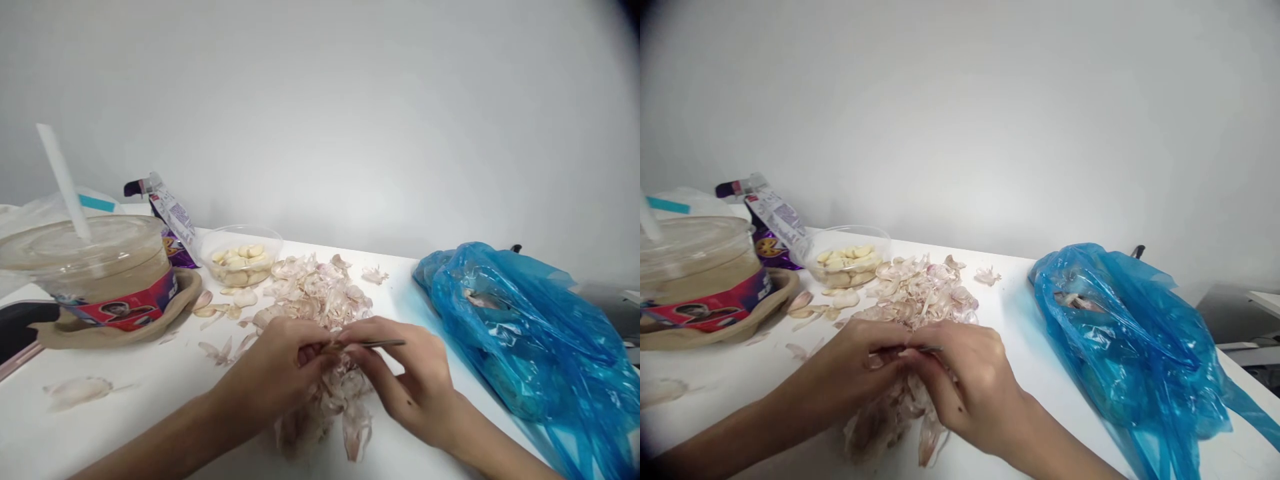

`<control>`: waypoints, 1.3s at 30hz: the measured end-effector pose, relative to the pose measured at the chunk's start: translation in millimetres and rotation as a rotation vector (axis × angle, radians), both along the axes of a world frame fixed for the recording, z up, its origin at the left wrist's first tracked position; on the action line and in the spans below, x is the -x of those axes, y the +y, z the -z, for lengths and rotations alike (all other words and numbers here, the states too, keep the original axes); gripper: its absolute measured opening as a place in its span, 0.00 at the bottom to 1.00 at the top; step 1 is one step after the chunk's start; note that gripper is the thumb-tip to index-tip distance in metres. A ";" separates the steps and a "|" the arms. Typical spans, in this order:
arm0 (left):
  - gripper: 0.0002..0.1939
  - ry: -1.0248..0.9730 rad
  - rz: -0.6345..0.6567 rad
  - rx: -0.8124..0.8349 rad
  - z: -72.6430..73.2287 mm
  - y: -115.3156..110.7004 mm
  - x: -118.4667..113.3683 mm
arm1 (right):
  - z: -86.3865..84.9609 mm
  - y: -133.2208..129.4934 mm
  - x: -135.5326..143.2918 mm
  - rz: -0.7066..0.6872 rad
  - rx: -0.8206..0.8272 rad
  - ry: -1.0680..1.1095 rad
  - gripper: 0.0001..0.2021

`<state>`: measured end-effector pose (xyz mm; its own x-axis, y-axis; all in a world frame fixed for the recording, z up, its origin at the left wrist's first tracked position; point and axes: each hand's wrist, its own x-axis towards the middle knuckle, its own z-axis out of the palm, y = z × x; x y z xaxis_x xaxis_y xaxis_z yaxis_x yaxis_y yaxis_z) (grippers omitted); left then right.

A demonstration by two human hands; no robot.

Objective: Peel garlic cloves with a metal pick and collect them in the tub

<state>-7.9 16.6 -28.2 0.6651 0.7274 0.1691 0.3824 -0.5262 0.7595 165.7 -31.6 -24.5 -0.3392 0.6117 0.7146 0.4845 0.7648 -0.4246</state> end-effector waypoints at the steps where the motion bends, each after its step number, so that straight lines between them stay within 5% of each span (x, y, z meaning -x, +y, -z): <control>1: 0.12 -0.015 -0.021 0.034 -2.0 -0.1 0.2 | -0.9 -0.2 -0.4 0.042 -0.025 0.037 0.09; 6: 0.10 -0.194 -0.019 0.368 -4.8 -0.2 0.4 | 0.2 -1.4 -1.7 0.187 -0.115 0.222 0.08; 11: 0.05 -0.354 0.029 0.565 -5.6 -2.7 0.0 | 5.3 -3.2 -2.9 0.174 -0.162 0.307 0.12; 29: 0.10 -0.498 -0.016 0.638 -13.3 -6.1 -0.6 | 3.1 -3.6 -3.6 0.039 -0.218 0.284 0.11; 39: 0.12 -0.464 -0.043 0.511 -15.5 -5.1 -0.9 | 0.1 -3.7 -4.2 -0.007 -0.202 0.276 0.12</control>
